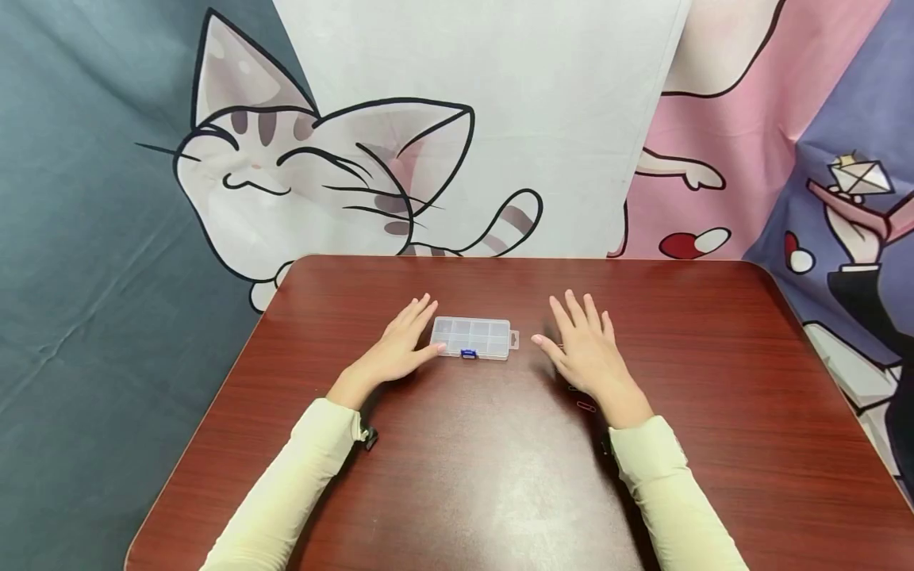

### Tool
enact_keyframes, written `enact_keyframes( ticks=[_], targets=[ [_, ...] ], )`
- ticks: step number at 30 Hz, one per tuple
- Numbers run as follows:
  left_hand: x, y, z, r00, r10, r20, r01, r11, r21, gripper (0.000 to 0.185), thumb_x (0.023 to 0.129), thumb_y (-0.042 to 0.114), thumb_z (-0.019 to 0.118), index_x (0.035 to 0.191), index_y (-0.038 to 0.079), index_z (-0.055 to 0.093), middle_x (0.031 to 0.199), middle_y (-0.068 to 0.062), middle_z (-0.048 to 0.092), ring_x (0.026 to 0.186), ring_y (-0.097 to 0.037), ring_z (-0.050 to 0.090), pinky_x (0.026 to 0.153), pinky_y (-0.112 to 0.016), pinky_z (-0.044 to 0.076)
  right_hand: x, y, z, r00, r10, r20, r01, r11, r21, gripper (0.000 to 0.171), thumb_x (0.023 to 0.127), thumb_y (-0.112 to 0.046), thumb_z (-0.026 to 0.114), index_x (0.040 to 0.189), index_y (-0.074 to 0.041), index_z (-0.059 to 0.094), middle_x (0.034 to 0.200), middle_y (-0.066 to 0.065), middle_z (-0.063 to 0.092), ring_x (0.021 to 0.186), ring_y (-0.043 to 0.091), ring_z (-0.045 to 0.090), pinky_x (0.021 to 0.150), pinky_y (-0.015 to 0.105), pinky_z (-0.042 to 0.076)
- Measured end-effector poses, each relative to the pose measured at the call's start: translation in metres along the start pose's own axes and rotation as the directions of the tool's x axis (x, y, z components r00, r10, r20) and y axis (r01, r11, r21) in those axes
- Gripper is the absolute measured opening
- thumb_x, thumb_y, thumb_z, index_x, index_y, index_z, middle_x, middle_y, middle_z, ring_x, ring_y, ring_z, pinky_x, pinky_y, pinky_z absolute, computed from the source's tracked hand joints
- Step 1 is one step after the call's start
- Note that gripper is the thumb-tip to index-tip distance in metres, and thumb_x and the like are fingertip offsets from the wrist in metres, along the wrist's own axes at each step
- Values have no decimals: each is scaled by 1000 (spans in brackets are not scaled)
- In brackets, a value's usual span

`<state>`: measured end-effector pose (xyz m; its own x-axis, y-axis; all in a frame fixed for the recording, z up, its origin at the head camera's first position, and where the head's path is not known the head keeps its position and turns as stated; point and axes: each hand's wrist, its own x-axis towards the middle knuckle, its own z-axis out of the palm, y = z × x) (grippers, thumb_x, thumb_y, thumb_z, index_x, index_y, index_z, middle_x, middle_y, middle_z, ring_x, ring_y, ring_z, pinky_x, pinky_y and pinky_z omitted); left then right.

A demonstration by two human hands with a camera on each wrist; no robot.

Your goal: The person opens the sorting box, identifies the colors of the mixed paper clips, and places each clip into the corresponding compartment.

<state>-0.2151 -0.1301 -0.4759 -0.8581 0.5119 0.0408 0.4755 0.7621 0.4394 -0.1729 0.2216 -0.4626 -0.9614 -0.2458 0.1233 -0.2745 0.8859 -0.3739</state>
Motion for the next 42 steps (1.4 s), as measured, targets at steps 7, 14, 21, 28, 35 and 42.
enact_keyframes(
  ticks=[7, 14, 21, 28, 35, 42],
  targets=[
    [2, 1, 6, 1000, 5, 21, -5, 1000, -2, 84, 100, 52, 57, 162, 8, 21, 169, -15, 15, 155, -37, 12, 122, -59, 16, 7, -11, 10, 1000, -23, 13, 23, 1000, -16, 76, 103, -53, 49, 160, -8, 27, 165, 23, 20, 152, 48, 10, 116, 72, 12],
    [2, 3, 8, 999, -5, 37, 6, 1000, -20, 87, 99, 54, 59, 162, 8, 21, 169, -13, 14, 155, -36, 11, 122, -58, 16, 12, -21, 18, 999, -39, 36, 39, 999, -17, 76, 103, -52, 51, 161, -9, 27, 166, 22, 19, 153, 47, 10, 117, 70, 12],
    [4, 3, 9, 998, -19, 66, 20, 1000, -22, 91, 97, 57, 59, 163, 10, 18, 170, -12, 13, 156, -35, 11, 123, -57, 14, 16, -28, 23, 997, -54, 47, 55, 998, -12, 75, 103, -50, 52, 161, -9, 28, 165, 22, 21, 151, 49, 13, 116, 71, 14],
    [8, 2, 11, 995, -29, 99, 31, 999, -19, 92, 96, 58, 60, 163, 9, 19, 170, -11, 12, 156, -34, 11, 122, -58, 16, 20, -35, 26, 996, -67, 57, 68, 998, -15, 74, 102, -49, 55, 160, -10, 30, 166, 20, 22, 152, 47, 13, 116, 71, 14],
    [12, 3, 10, 992, -39, 120, 41, 999, -19, 93, 96, 58, 61, 163, 9, 20, 170, -12, 12, 156, -36, 12, 122, -58, 16, 24, -42, 30, 992, -82, 100, 84, 996, -15, 75, 101, -48, 57, 160, -10, 30, 164, 22, 24, 151, 49, 16, 115, 71, 17],
    [14, 2, 8, 987, -48, 150, 50, 999, -10, 95, 95, 59, 62, 163, 9, 18, 170, -13, 11, 156, -35, 10, 124, -54, 14, 28, -47, 35, 983, -93, 158, 98, 995, -27, 76, 100, -46, 60, 159, -7, 31, 163, 25, 26, 148, 52, 20, 114, 72, 19]
  ],
)
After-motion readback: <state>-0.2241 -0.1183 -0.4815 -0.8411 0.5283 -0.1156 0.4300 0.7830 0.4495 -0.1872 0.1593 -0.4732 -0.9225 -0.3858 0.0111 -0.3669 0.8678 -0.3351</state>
